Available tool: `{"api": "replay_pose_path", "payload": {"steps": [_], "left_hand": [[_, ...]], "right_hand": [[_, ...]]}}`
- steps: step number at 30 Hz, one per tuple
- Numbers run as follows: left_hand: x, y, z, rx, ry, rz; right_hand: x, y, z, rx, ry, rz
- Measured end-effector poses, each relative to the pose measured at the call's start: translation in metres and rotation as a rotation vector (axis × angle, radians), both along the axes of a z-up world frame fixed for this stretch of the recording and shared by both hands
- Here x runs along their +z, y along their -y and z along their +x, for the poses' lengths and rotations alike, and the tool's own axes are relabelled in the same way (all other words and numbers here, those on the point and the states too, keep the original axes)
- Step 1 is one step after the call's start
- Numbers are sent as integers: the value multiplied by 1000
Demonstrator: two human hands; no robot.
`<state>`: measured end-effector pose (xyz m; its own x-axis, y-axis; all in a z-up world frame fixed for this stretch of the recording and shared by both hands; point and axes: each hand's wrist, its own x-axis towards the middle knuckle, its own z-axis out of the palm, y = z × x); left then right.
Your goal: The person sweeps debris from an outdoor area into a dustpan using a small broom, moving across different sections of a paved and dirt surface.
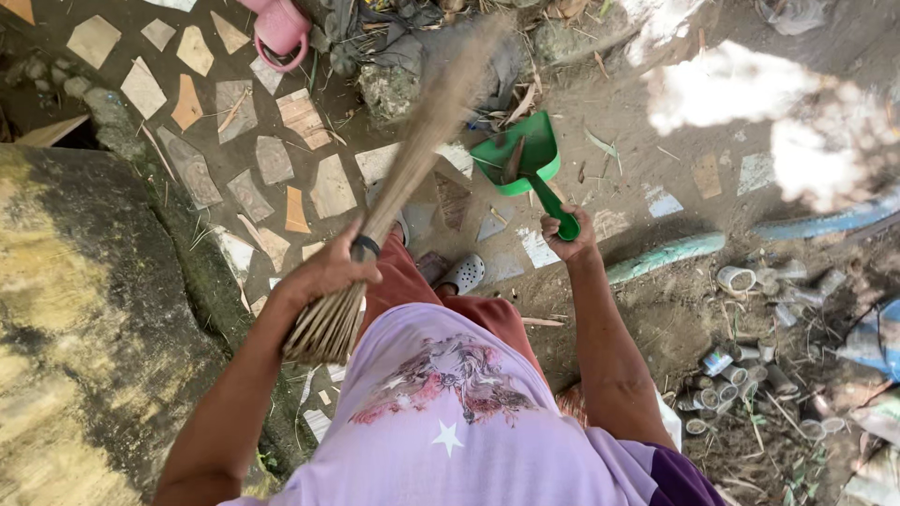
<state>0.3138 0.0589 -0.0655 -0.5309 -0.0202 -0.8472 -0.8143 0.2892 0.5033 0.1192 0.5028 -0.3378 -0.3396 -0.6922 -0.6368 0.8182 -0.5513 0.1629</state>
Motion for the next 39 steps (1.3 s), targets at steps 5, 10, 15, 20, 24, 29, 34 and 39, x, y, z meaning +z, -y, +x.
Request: {"api": "replay_pose_path", "payload": {"steps": [5, 10, 15, 20, 24, 29, 34, 39], "left_hand": [[-64, -37, -34, 33, 122, -117], [-83, -79, -13, -197, -71, 130], [-51, -94, -10, -88, -132, 451], [0, -93, -34, -63, -211, 305], [24, -75, -50, -189, -316, -8], [28, -36, -72, -131, -279, -54], [15, 9, -114, -119, -470, 65], [0, 33, -164, -121, -305, 230]], "right_hand": [[-6, -16, 10, 15, -2, 51], [-6, -22, 32, 21, 51, 49], [10, -30, 29, 18, 17, -45], [21, -44, 15, -22, 8, -44], [32, -31, -11, -29, -65, 26], [46, -17, -51, -94, -83, -22], [54, -4, -93, -84, 3, 8], [58, 5, -142, -179, 38, 84]]}}
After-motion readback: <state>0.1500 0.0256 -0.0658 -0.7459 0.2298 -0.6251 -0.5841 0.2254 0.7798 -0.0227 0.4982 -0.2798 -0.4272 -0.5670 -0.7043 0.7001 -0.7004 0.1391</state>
